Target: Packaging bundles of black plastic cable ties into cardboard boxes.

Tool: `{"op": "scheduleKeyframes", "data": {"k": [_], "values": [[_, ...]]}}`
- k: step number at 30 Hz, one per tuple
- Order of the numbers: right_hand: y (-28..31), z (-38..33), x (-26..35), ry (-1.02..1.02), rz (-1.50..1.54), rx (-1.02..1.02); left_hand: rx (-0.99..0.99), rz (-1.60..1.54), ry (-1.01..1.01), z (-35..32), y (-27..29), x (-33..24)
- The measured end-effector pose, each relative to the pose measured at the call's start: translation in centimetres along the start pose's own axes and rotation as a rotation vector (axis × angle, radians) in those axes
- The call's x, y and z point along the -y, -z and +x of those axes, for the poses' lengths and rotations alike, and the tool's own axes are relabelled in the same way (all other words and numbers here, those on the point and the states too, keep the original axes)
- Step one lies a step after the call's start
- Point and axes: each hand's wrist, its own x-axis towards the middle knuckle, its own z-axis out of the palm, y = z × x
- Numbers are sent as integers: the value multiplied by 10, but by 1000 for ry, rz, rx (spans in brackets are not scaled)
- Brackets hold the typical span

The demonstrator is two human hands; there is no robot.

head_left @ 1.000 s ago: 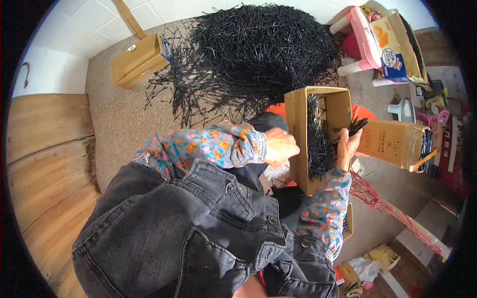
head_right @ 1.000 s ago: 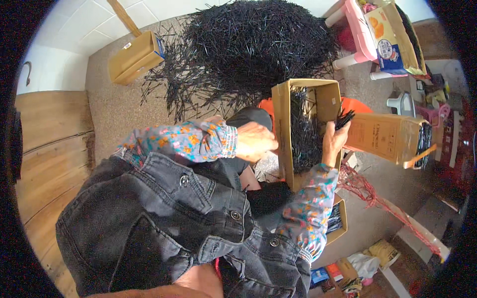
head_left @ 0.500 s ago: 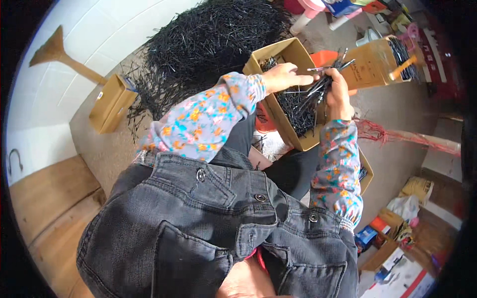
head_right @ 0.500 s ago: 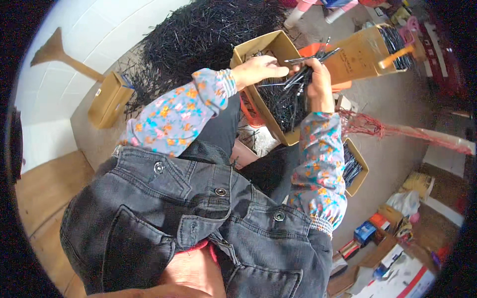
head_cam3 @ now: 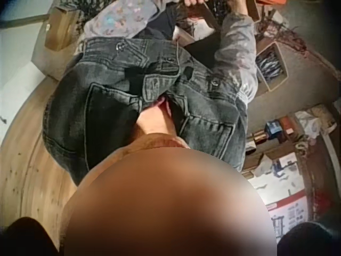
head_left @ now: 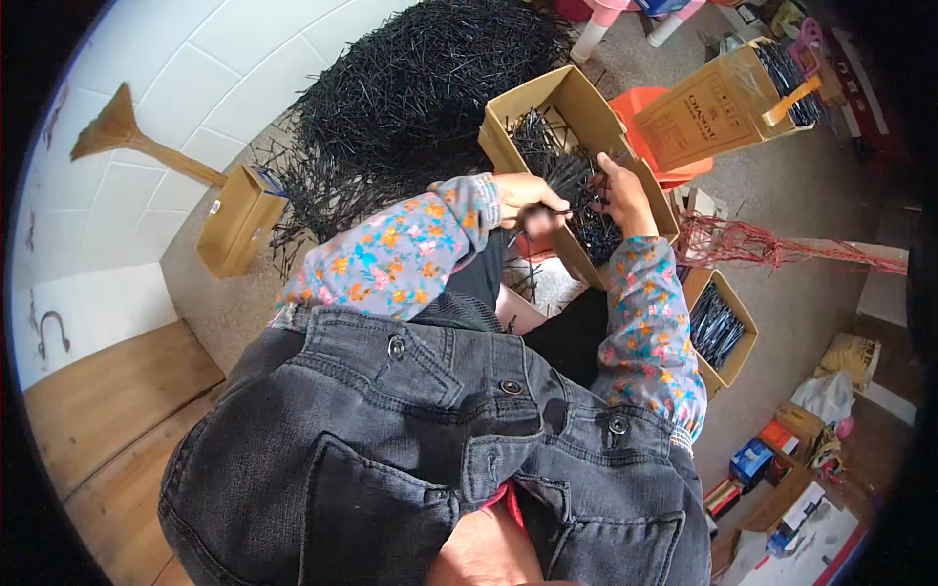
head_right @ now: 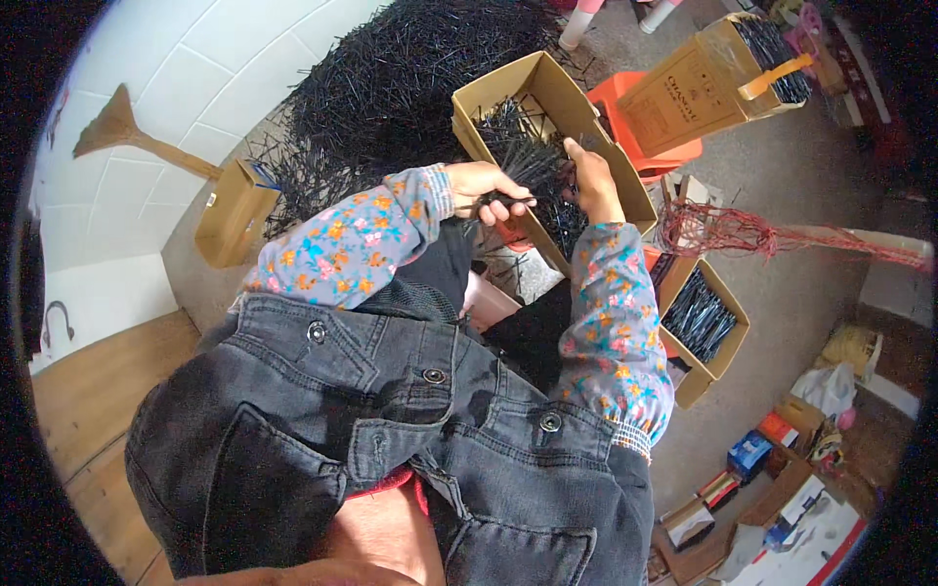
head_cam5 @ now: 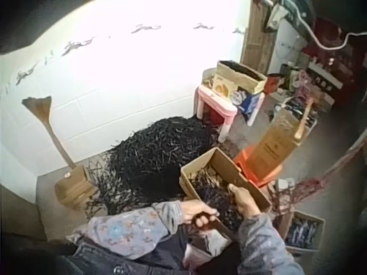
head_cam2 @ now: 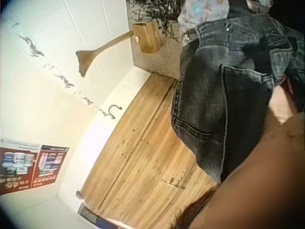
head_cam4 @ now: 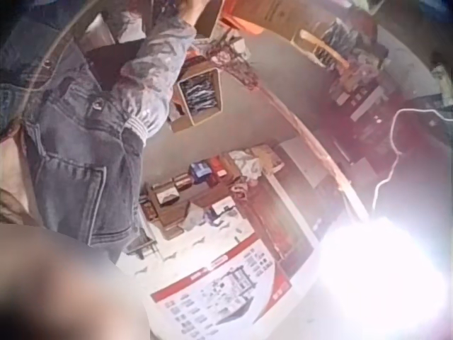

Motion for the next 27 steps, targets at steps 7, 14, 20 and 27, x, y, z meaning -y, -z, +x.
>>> {"op": "scheduleKeyframes", "data": {"k": [7, 14, 20, 27], "values": [[26, -19, -21, 218, -407, -216, 2, -139, -90, -24, 6, 5], [4, -76, -26, 267, 189, 268, 129, -71, -276, -49, -21, 9], [-19, -105, -22, 337, 380, 393, 114, 78, -397, -58, -31, 13], [-34, -119, -21, 439, 332, 315, 36, 149, -491, -56, -32, 13]]}}
